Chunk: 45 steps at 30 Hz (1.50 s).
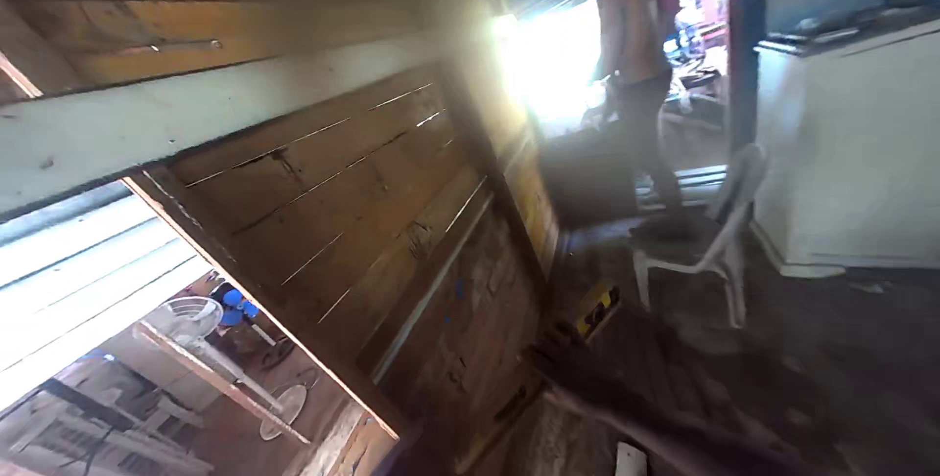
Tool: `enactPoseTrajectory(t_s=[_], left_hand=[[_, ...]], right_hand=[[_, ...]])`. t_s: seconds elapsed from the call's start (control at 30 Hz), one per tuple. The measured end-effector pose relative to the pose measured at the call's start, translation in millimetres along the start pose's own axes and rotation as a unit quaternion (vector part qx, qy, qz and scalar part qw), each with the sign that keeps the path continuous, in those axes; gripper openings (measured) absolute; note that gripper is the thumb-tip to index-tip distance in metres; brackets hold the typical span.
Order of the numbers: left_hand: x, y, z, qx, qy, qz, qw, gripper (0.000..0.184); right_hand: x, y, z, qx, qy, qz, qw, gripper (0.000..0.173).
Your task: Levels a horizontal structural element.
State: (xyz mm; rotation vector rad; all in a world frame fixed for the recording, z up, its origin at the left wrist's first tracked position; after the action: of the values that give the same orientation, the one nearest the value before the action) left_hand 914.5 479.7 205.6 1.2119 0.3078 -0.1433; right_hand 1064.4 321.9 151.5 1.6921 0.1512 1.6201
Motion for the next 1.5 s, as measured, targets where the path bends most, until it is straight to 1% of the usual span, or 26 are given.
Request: enactPoseTrajectory(t_s=[0.03, 0.07, 0.13, 0.17, 0.23, 0.3, 0.37, 0.47, 0.53, 0.57, 0.6, 0.63, 0.67, 0.7, 0.73, 0.8, 0.87, 0.93, 1.0, 1.03, 1.1, 1.17, 1.27, 1.4, 1.47, 1.5], left_hand=[[5.4, 46.8, -1.4, 0.097, -0.006, 0.091, 0.991, 0.08], [6.5, 95.5, 1.6, 0.198, 0.012, 0.173, 0.965, 0.093], [2.0, 194.0, 22.8, 0.362, 0.055, 0.309, 0.878, 0.122], [-3.3, 237.6, 36.7, 0.41, 0.059, 0.37, 0.831, 0.128], [-13.8, 313.7, 59.3, 0.469, 0.042, 0.461, 0.752, 0.123], [-20.6, 380.8, 72.9, 0.5, 0.042, 0.505, 0.702, 0.112], [-20.8, 443.9, 73.7, 0.519, 0.057, 0.521, 0.675, 0.111], [-7.2, 533.2, 42.4, 0.53, 0.063, 0.547, 0.645, 0.112], [6.1, 589.5, 29.1, 0.509, 0.075, 0.554, 0.654, 0.112], [14.1, 608.5, 34.1, 0.495, 0.072, 0.543, 0.674, 0.111], [22.9, 620.5, 45.9, 0.483, 0.07, 0.521, 0.701, 0.113], [30.7, 633.2, 53.6, 0.478, 0.076, 0.515, 0.708, 0.113], [35.9, 646.8, 61.0, 0.474, 0.088, 0.524, 0.702, 0.113], [39.3, 657.6, 66.7, 0.472, 0.103, 0.544, 0.686, 0.113], [42.6, 670.3, 69.9, 0.483, 0.122, 0.568, 0.655, 0.114], [53.5, 701.1, 80.7, 0.513, 0.161, 0.587, 0.606, 0.112], [73.2, 731.3, 87.3, 0.525, 0.2, 0.594, 0.576, 0.116], [96.5, 751.1, 88.9, 0.508, 0.24, 0.587, 0.582, 0.115], [119.3, 755.1, 99.9, 0.493, 0.251, 0.578, 0.6, 0.101], [130.2, 753.8, 107.0, 0.474, 0.248, 0.576, 0.618, 0.091], [144.6, 769.0, 101.2, 0.474, 0.243, 0.578, 0.619, 0.077], [156.8, 783.6, 93.6, 0.488, 0.229, 0.57, 0.62, 0.072], [175.7, 785.5, 93.8, 0.486, 0.224, 0.538, 0.651, 0.068], [173.3, 804.5, 73.8, 0.499, 0.211, 0.526, 0.655, 0.089], [173.7, 818.5, 60.2, 0.501, 0.219, 0.539, 0.64, 0.097], [173.0, 817.7, 62.8, 0.5, 0.222, 0.552, 0.63, 0.096]], right_hand=[[42.8, -6.0, 20.2, 0.015, 0.006, -0.009, 1.0, 0.078], [87.2, -9.2, 41.2, 0.032, 0.009, -0.009, 0.999, 0.078], [177.3, -4.0, 84.3, 0.055, 0.002, 0.011, 0.998, 0.07], [217.9, 0.6, 105.2, 0.071, -0.007, 0.021, 0.997, 0.066], [291.2, 6.2, 145.6, 0.099, -0.023, 0.044, 0.994, 0.062], [359.4, 11.5, 182.2, 0.12, -0.027, 0.067, 0.99, 0.067], [424.9, 17.5, 217.2, 0.138, -0.021, 0.09, 0.986, 0.08], [513.2, 28.9, 256.9, 0.171, 0.014, 0.118, 0.978, 0.086], [565.4, 40.0, 277.4, 0.148, 0.046, 0.132, 0.979, 0.084], [589.0, 45.1, 288.0, 0.132, 0.061, 0.142, 0.979, 0.082], [610.1, 46.6, 298.5, 0.121, 0.073, 0.151, 0.978, 0.08], [630.9, 45.6, 309.6, 0.112, 0.086, 0.167, 0.976, 0.082], [654.8, 48.7, 321.4, 0.101, 0.106, 0.182, 0.972, 0.089], [678.7, 52.3, 331.7, 0.094, 0.12, 0.187, 0.97, 0.095], [700.3, 53.6, 341.7, 0.085, 0.12, 0.183, 0.972, 0.099], [736.4, 54.7, 364.3, 0.058, 0.1, 0.165, 0.98, 0.103], [764.2, 49.4, 391.3, 0.051, 0.077, 0.142, 0.986, 0.107], [788.2, 35.2, 416.5, 0.071, 0.064, 0.147, 0.984, 0.119], [807.4, 22.0, 435.0, 0.085, 0.058, 0.155, 0.983, 0.131], [815.3, 16.0, 442.7, 0.084, 0.06, 0.159, 0.982, 0.134], [827.8, 1.9, 454.9, 0.08, 0.065, 0.171, 0.98, 0.131], [837.1, -10.5, 461.8, 0.087, 0.07, 0.171, 0.979, 0.129], [841.7, -35.8, 468.2, 0.147, 0.074, 0.149, 0.975, 0.121], [833.4, -45.2, 472.0, 0.151, 0.081, 0.168, 0.971, 0.111], [825.8, -48.7, 476.6, 0.163, 0.07, 0.162, 0.971, 0.104], [826.5, -46.1, 477.8, 0.173, 0.069, 0.162, 0.969, 0.1]])
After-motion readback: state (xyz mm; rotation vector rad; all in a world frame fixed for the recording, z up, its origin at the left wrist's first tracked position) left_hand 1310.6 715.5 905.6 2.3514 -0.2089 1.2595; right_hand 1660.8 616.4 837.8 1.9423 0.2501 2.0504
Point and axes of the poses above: each hand's wrist, its own x-axis towards the middle knuckle, its own y-axis out of the back of the hand, z = x × y, the point moved 9 cm from there along x, towards the middle knuckle, and after that the axes turned 1 degree about -z, right-handed, at the moved point
